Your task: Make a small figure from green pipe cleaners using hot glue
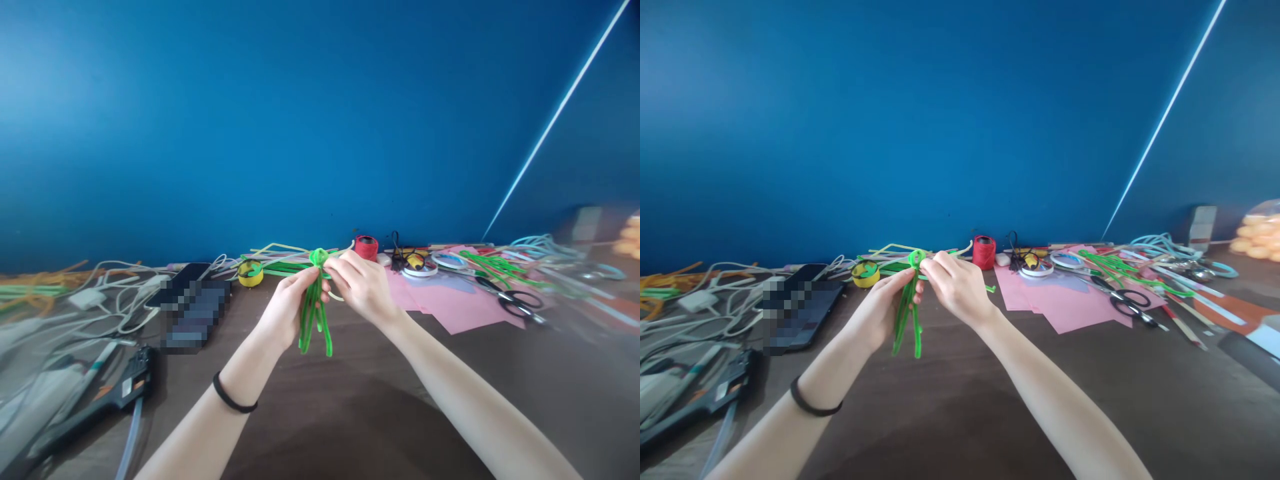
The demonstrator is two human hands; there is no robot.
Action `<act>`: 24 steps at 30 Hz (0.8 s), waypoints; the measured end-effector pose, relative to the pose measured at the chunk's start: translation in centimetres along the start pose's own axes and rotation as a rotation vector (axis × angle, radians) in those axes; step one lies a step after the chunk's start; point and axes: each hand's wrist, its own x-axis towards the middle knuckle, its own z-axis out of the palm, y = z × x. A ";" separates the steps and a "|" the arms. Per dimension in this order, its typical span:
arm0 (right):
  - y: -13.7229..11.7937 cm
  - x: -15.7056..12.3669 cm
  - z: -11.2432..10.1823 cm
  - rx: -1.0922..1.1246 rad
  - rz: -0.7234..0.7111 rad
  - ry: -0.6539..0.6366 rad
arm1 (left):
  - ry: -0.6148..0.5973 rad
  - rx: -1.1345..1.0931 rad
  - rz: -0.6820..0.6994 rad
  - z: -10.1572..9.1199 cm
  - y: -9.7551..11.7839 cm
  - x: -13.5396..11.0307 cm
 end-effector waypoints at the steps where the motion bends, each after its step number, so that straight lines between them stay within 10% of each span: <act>1: -0.1 0.0 0.1 0.021 0.013 0.011 | -0.005 0.010 0.010 0.0 -0.1 0.0; 10: -1.3 0.2 1.0 0.564 0.293 0.162 | 0.027 0.124 0.175 -0.1 -1.1 0.2; 18: -0.8 1.2 0.4 1.252 0.589 -0.173 | 0.075 0.347 0.297 0.0 -1.2 0.1; 24: -0.1 1.1 0.4 1.306 0.685 -0.297 | 0.160 0.367 0.265 -0.2 -1.6 0.4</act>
